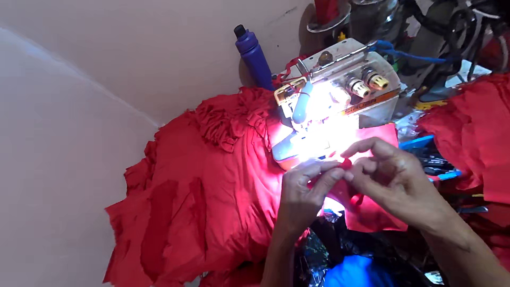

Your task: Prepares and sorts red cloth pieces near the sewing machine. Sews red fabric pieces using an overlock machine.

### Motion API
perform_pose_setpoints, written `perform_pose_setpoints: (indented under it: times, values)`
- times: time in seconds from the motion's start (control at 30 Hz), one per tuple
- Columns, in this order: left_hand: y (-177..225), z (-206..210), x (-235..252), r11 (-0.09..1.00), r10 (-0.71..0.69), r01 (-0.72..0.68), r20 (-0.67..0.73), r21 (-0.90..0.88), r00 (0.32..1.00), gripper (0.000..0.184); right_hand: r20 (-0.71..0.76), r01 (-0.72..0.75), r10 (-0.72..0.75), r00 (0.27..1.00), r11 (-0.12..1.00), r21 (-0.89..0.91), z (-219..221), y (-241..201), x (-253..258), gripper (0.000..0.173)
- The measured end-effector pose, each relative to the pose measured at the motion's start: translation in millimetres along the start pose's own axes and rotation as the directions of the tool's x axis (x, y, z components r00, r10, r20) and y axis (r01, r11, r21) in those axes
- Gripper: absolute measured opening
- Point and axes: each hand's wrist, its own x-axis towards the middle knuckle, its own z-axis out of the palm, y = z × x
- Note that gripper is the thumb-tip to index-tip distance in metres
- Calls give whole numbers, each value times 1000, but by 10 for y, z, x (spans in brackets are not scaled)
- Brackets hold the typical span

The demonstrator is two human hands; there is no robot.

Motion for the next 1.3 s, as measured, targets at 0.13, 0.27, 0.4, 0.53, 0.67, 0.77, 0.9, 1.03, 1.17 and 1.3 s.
perform_pose_setpoints:
  times: [0.13, 0.27, 0.4, 0.53, 0.67, 0.77, 0.9, 1.03, 1.17, 1.3]
  values:
    - [85, -397, -151, 994, 78, -80, 35, 72, 996, 11, 226, -74, 50, 973, 992, 101, 232, 74, -79, 16]
    - [97, -704, -234, 971, 192, -199, 57, 133, 980, 17, 289, -132, 72, 955, 972, 194, 413, 48, -116, 11]
    - [101, -824, -233, 971, 173, -171, 3, 170, 985, 15, 266, -148, 90, 960, 967, 207, 515, 63, -161, 10]
    - [0, -820, -72, 977, 153, -141, -68, 163, 986, 9, 119, -82, 73, 990, 994, 68, 595, 134, -126, 12]
    - [-369, -722, 278, 969, 186, -164, -106, 187, 977, 7, -75, -68, 55, 996, 979, -190, 608, 338, 27, 19]
    - [-640, -534, 467, 966, 68, -26, -156, 258, 985, 12, -163, -184, 148, 975, 956, -231, 649, 569, 167, 19]
    - [-953, -336, 613, 811, -7, 101, -164, 576, 986, 17, -163, -319, 277, 947, 868, -381, 640, 646, 265, 23]
    - [-919, -158, 545, 643, 123, 89, -218, 760, 968, 18, -146, -328, 294, 945, 861, -390, 623, 648, 149, 29]
    - [-872, 104, 227, 551, 225, 75, -235, 831, 946, 12, -193, -276, 225, 955, 910, -309, 613, 690, -64, 31]
    - [-891, 218, 160, 583, 199, 124, -289, 803, 936, 18, -227, -255, 198, 954, 932, -257, 588, 711, -15, 30]
